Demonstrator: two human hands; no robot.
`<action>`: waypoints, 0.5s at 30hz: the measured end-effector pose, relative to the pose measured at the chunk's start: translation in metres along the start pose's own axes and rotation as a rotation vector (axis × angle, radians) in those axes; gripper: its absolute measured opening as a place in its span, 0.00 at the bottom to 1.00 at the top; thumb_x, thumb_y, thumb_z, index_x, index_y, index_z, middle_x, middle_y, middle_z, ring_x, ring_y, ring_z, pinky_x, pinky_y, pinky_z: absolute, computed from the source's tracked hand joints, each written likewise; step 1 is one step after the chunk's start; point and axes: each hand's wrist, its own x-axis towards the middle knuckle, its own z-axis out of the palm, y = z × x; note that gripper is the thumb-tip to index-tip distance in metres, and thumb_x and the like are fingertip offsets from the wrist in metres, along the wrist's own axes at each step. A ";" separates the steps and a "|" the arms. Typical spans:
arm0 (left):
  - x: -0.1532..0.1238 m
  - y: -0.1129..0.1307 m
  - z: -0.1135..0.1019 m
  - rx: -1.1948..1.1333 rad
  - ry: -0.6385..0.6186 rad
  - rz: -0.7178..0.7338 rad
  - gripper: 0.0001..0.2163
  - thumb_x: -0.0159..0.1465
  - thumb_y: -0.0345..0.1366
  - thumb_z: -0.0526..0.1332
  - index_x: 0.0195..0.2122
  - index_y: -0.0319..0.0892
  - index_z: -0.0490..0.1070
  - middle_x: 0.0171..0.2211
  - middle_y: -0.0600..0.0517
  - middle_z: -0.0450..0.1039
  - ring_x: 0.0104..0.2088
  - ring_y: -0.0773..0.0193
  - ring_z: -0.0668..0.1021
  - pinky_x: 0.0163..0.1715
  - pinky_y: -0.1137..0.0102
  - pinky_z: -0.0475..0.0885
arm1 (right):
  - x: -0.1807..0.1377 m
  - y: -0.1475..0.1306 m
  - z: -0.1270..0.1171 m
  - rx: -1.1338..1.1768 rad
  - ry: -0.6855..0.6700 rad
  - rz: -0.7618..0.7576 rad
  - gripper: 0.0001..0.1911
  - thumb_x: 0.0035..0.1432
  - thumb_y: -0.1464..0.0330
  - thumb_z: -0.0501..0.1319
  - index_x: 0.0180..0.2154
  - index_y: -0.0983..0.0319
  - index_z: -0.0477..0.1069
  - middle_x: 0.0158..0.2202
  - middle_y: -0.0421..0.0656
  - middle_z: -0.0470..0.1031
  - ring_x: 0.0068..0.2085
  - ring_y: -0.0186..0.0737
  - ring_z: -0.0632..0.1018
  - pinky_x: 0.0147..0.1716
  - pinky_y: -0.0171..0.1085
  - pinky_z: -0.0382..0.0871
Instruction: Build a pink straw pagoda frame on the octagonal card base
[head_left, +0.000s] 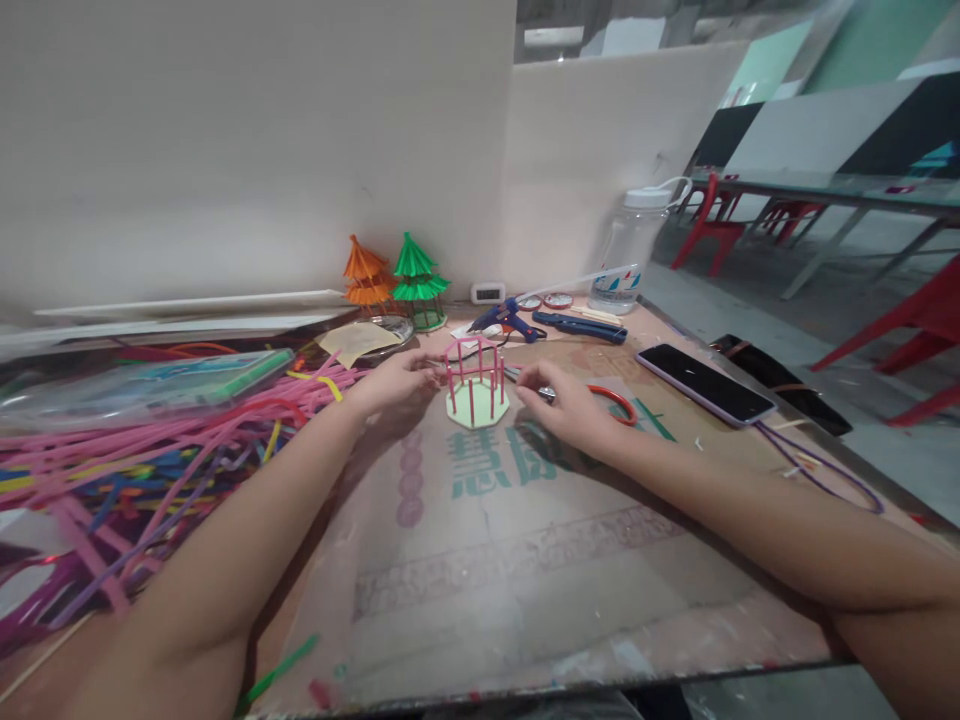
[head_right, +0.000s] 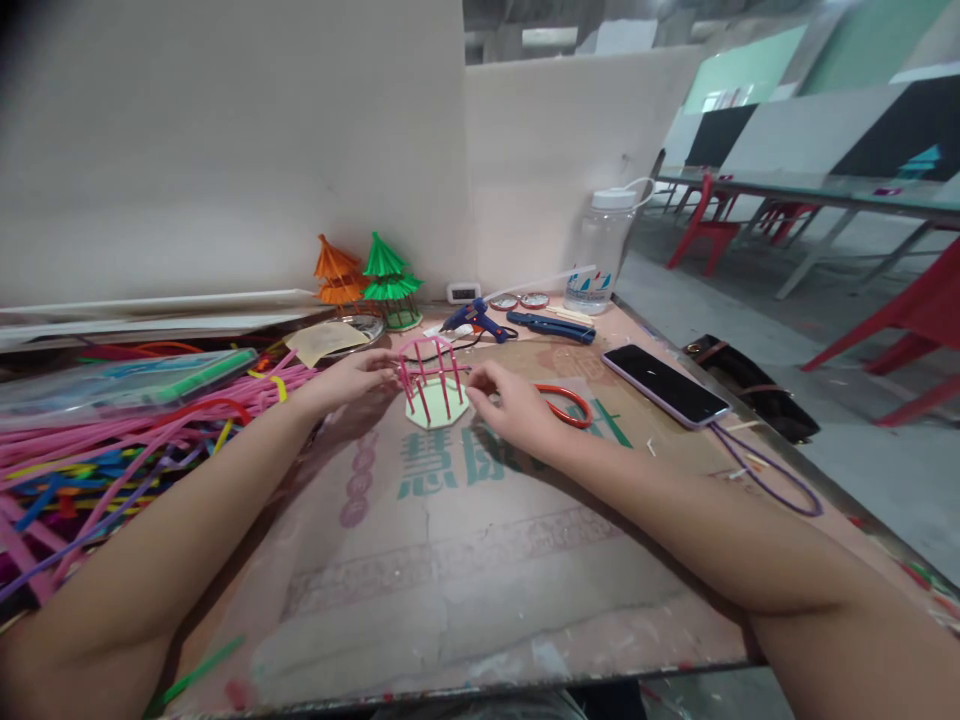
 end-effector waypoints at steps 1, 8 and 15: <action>-0.003 0.003 -0.007 0.038 0.005 -0.015 0.18 0.56 0.41 0.63 0.46 0.39 0.72 0.40 0.45 0.79 0.36 0.60 0.80 0.36 0.69 0.73 | 0.003 0.004 0.000 0.010 0.021 0.052 0.09 0.63 0.67 0.58 0.43 0.63 0.73 0.39 0.47 0.80 0.38 0.41 0.78 0.40 0.39 0.71; -0.037 0.020 -0.001 0.584 -0.202 0.077 0.16 0.60 0.51 0.60 0.34 0.43 0.76 0.31 0.51 0.80 0.32 0.59 0.79 0.31 0.70 0.67 | 0.020 0.009 0.001 0.009 -0.208 0.024 0.18 0.65 0.70 0.59 0.55 0.64 0.74 0.49 0.50 0.79 0.45 0.43 0.78 0.46 0.41 0.70; -0.041 0.019 0.031 0.586 0.021 0.166 0.16 0.65 0.47 0.57 0.42 0.43 0.80 0.41 0.48 0.82 0.39 0.55 0.80 0.37 0.67 0.68 | 0.017 0.003 0.006 0.004 -0.258 0.067 0.12 0.65 0.71 0.58 0.39 0.64 0.81 0.38 0.46 0.83 0.41 0.42 0.80 0.43 0.38 0.69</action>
